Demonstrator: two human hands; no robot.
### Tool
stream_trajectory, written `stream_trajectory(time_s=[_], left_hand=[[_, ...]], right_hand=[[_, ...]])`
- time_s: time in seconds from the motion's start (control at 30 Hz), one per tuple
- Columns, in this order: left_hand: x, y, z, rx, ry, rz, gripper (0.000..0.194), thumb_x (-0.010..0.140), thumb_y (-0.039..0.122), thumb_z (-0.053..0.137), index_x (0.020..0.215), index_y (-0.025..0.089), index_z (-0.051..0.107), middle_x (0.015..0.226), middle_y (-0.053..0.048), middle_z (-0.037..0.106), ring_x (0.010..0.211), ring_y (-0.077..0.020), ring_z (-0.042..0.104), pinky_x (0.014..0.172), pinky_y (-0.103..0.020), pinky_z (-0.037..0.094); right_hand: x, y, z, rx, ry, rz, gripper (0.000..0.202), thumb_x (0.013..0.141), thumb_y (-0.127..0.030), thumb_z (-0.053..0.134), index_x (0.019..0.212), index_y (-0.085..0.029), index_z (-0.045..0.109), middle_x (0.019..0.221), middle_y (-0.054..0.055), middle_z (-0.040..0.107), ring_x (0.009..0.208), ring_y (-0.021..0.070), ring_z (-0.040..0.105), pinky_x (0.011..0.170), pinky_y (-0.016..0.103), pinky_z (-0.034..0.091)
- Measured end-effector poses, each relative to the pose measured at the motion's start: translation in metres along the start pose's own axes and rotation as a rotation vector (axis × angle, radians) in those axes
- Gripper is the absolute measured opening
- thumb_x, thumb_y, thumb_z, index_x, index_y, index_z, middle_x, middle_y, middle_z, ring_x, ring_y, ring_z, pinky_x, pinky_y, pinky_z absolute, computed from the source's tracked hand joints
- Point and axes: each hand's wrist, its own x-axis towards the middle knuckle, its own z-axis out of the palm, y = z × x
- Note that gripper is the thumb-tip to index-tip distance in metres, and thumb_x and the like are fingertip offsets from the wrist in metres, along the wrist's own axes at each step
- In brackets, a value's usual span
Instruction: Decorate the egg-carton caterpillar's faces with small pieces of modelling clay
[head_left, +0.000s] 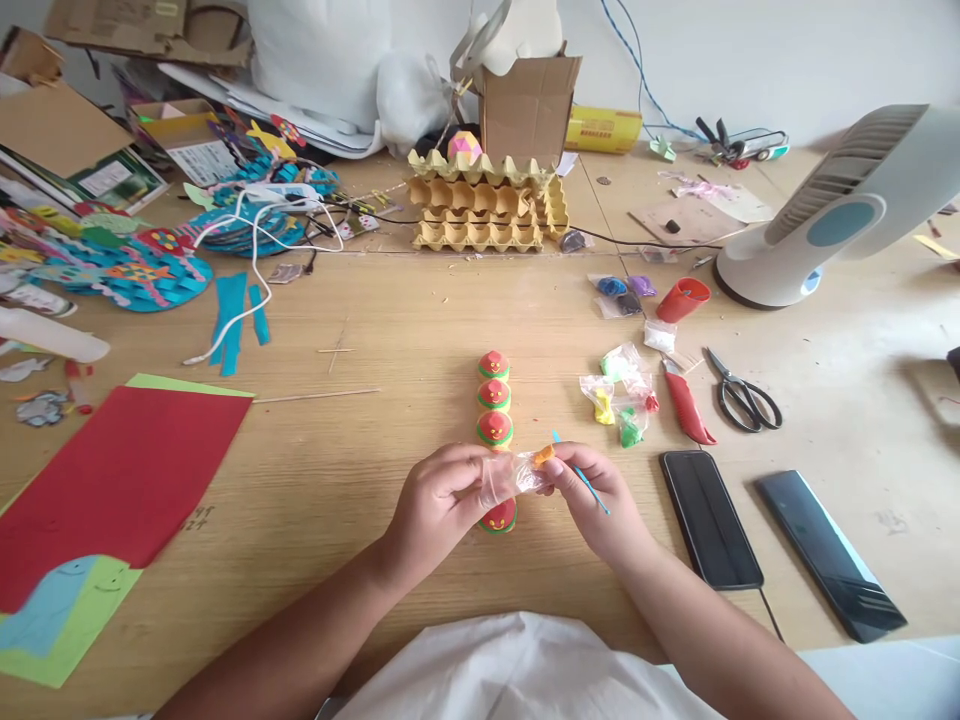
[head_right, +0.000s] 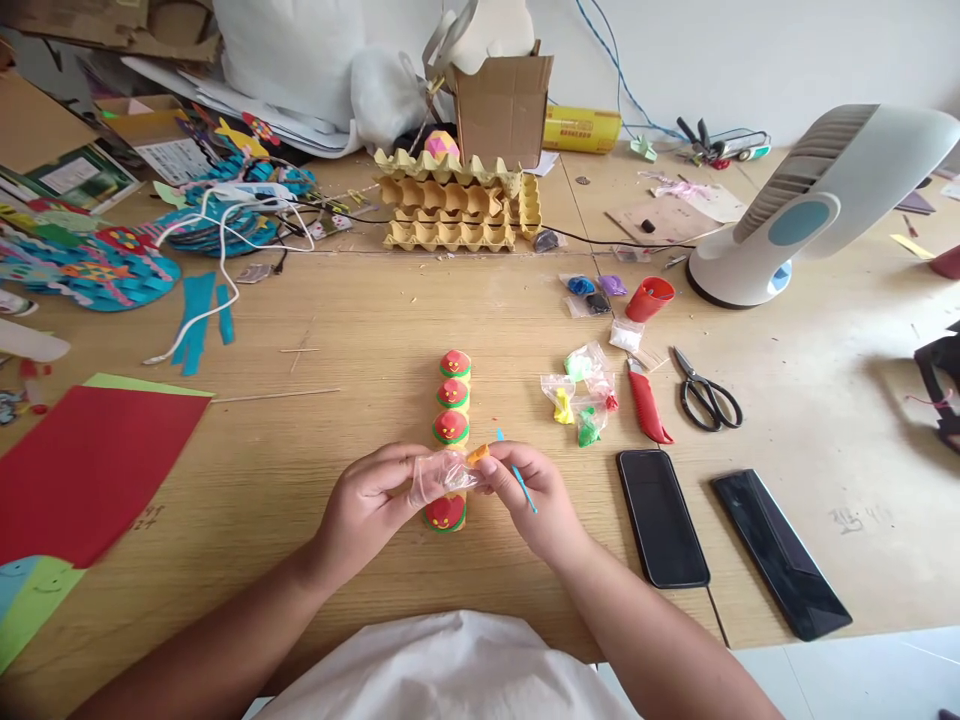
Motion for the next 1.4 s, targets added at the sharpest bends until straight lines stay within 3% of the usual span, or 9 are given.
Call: stream_trajectory(time_s=[0.3,0.4,0.53,0.6,0.7,0.9,1.07,1.4], left_hand=[[0.003,0.005,0.000,-0.135,-0.045,-0.094,0.018,0.097,0.018,0.065,0.092,0.021,0.082,0.087,-0.004,0.070,0.081,-0.0122,0.069,0.073,-0.019,0.056],[0.003,0.005,0.000,-0.221,-0.072,-0.201,0.018,0.098,0.024,0.065,0.089,0.021,0.081,0.086,-0.004,0.066,0.082,-0.0125,0.067,0.074,-0.019,0.055],[0.001,0.001,0.003,-0.373,-0.106,-0.334,0.019,0.097,0.030,0.067,0.088,0.022,0.081,0.089,-0.004,0.063,0.087,-0.0139,0.066,0.081,-0.022,0.055],[-0.001,0.000,0.005,-0.477,-0.139,-0.393,0.017,0.096,0.032,0.069,0.088,0.023,0.081,0.092,-0.004,0.062,0.091,-0.0151,0.065,0.084,-0.025,0.056],[-0.003,-0.002,0.007,-0.590,-0.167,-0.435,0.017,0.095,0.032,0.070,0.087,0.024,0.082,0.092,-0.003,0.060,0.091,-0.0157,0.064,0.084,-0.027,0.056],[-0.001,-0.004,0.005,-0.422,-0.095,-0.371,0.015,0.095,0.032,0.070,0.101,0.026,0.082,0.097,-0.005,0.068,0.101,-0.0191,0.070,0.092,-0.030,0.057],[0.000,0.000,0.001,-0.261,-0.072,-0.254,0.014,0.094,0.032,0.072,0.100,0.026,0.083,0.097,-0.005,0.073,0.099,-0.0186,0.073,0.087,-0.026,0.059],[0.006,0.008,-0.004,-0.139,-0.158,-0.090,0.022,0.098,0.028,0.066,0.085,0.022,0.082,0.079,-0.002,0.070,0.078,-0.0121,0.067,0.076,-0.021,0.052]], right_hand=[[-0.003,0.008,0.006,0.233,-0.038,0.118,0.015,0.085,-0.034,0.084,0.085,-0.024,0.073,0.074,-0.003,0.069,0.070,0.0107,0.063,0.070,0.024,0.054],[-0.003,0.005,0.006,0.166,-0.055,0.092,0.014,0.088,-0.035,0.081,0.096,-0.026,0.074,0.081,-0.002,0.070,0.071,0.0111,0.062,0.070,0.025,0.053],[-0.006,0.001,0.005,-0.111,-0.045,-0.089,0.020,0.090,-0.033,0.078,0.109,-0.027,0.075,0.097,0.003,0.075,0.078,0.0142,0.064,0.075,0.029,0.053],[-0.006,0.002,0.004,-0.181,-0.019,-0.131,0.012,0.093,-0.032,0.075,0.103,-0.026,0.076,0.092,0.003,0.075,0.077,0.0141,0.063,0.073,0.028,0.052],[-0.006,0.005,0.005,-0.106,-0.002,-0.049,0.007,0.094,-0.032,0.073,0.096,-0.025,0.074,0.082,0.001,0.073,0.071,0.0131,0.062,0.067,0.026,0.051],[-0.003,0.007,0.008,0.143,-0.011,0.108,0.015,0.088,-0.034,0.081,0.085,-0.023,0.071,0.074,-0.002,0.070,0.069,0.0109,0.062,0.068,0.024,0.051],[-0.004,0.004,0.012,0.301,-0.083,0.194,0.024,0.084,-0.039,0.084,0.081,-0.021,0.069,0.068,-0.003,0.067,0.064,0.0106,0.058,0.065,0.025,0.047],[-0.010,0.016,0.009,0.148,-0.047,0.136,0.025,0.092,-0.045,0.076,0.082,-0.022,0.070,0.071,-0.001,0.068,0.067,0.0129,0.058,0.067,0.028,0.046]])
